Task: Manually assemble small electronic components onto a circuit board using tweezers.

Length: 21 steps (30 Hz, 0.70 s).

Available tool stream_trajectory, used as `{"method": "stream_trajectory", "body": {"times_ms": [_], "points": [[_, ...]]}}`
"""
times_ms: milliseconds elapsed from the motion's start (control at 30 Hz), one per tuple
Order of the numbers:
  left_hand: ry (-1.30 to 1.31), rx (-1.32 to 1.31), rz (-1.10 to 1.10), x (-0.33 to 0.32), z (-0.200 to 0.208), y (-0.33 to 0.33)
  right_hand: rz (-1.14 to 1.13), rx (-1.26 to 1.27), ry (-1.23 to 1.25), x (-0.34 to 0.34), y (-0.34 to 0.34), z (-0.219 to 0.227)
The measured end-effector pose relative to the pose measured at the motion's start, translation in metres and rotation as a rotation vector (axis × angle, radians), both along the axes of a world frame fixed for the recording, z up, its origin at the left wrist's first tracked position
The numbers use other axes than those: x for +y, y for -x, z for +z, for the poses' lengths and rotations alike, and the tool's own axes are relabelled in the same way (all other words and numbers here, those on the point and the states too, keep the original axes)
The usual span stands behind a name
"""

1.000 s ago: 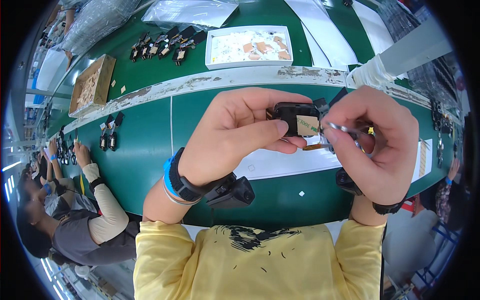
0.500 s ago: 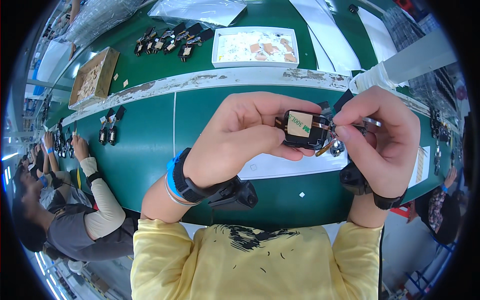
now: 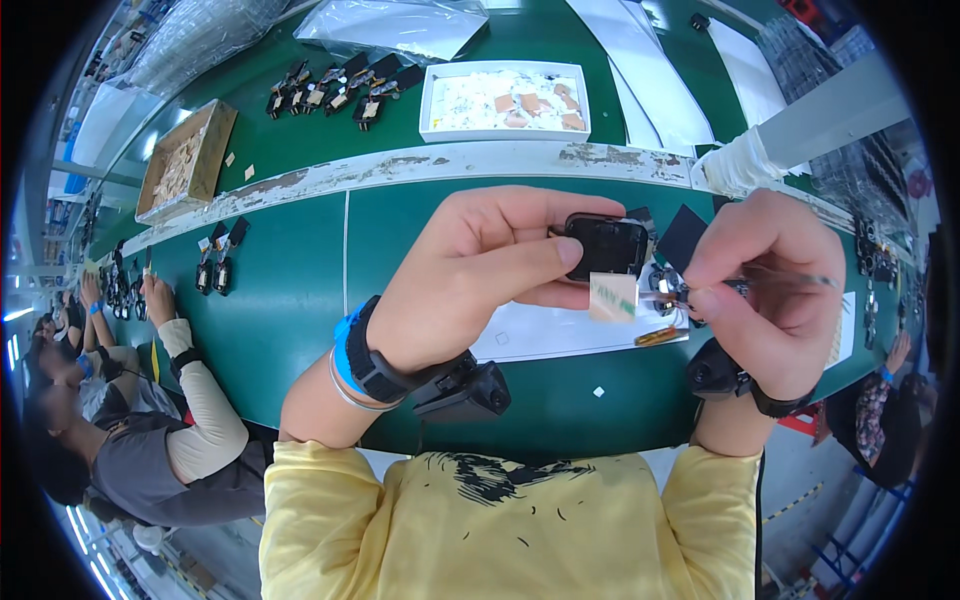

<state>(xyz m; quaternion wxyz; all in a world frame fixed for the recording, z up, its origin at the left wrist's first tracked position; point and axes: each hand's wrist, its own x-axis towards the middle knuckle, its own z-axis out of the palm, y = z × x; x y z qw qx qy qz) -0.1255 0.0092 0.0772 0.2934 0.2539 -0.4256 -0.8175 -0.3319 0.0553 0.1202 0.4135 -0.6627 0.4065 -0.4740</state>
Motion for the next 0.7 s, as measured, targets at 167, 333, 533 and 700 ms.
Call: {"method": "stream_trajectory", "body": {"times_ms": [167, 333, 533, 700], "points": [[0.0, 0.001, 0.0, 0.004, 0.007, -0.003, -0.107, 0.102, -0.022, -0.002, -0.007, -0.006], [0.002, 0.02, 0.015, 0.005, 0.007, -0.002, -0.137, 0.244, 0.032, -0.002, -0.006, -0.005], [0.085, 0.02, 0.061, 0.006, 0.005, -0.001, -0.185, 0.297, 0.153, 0.0, -0.018, -0.002], [0.134, 0.018, 0.098, 0.005, 0.003, 0.0, -0.233, 0.293, 0.218, 0.001, -0.025, -0.003]]}}
